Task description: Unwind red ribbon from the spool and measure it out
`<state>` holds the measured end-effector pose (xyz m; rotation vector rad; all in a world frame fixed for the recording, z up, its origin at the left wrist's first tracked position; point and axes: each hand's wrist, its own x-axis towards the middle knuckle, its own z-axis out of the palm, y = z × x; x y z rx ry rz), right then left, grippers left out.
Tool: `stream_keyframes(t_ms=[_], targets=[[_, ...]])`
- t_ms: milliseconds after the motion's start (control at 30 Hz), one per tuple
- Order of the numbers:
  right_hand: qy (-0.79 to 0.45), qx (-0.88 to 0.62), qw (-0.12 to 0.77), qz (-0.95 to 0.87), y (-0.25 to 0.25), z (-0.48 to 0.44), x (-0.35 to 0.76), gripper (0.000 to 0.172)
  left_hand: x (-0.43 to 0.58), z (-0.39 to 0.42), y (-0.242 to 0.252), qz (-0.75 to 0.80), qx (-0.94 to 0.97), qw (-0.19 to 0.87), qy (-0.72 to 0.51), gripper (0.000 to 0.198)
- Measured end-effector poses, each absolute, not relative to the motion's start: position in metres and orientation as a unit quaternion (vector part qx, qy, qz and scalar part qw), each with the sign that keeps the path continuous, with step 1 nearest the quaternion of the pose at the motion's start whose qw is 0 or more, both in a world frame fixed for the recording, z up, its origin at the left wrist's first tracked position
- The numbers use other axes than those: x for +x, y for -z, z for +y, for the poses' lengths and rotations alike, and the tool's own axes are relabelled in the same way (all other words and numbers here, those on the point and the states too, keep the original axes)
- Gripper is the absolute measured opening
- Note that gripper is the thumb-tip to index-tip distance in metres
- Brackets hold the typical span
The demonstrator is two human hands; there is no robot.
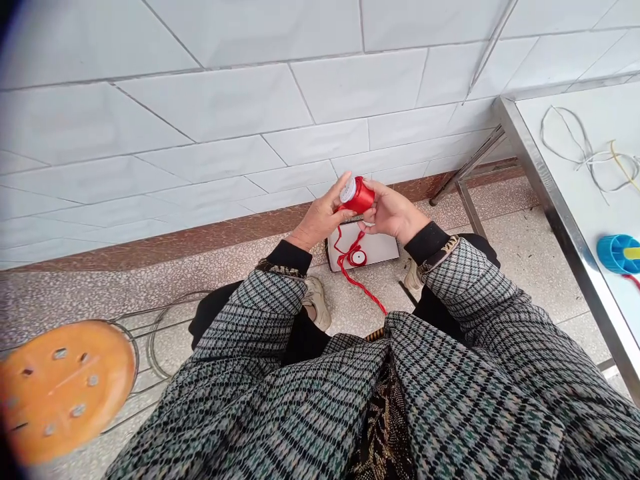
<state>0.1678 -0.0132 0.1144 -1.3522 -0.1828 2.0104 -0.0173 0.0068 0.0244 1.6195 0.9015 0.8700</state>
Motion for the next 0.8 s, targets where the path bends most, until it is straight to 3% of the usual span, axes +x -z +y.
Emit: stream_keyframes(t_ms=[333,433,700,800], targets=[[-0.788,-0.508,0.346,-0.036,-0.128,-0.036,0.162,0.012,-0.025,0.002,-0.035,0.301,0.589,0.688,-0.298,0.093],[-0.79,-0.49,0.365,-0.047,-0.129,-0.04,0.163,0.011,-0.028,-0.004,-0.046,0.311,0.564,0.701,-0.305,0.092],[-0.82,-0.433,0.354,-0.12,-0.138,-0.053,0.163,0.033,-0.035,-0.018,-0.059,0.338,0.558,0.679,-0.337,0.087],[-0.801,-0.428,0.381,-0.173,-0.138,-0.058,0.157,0.034,-0.037,-0.02,-0.063,0.36,0.552,0.677,-0.328,0.091]])
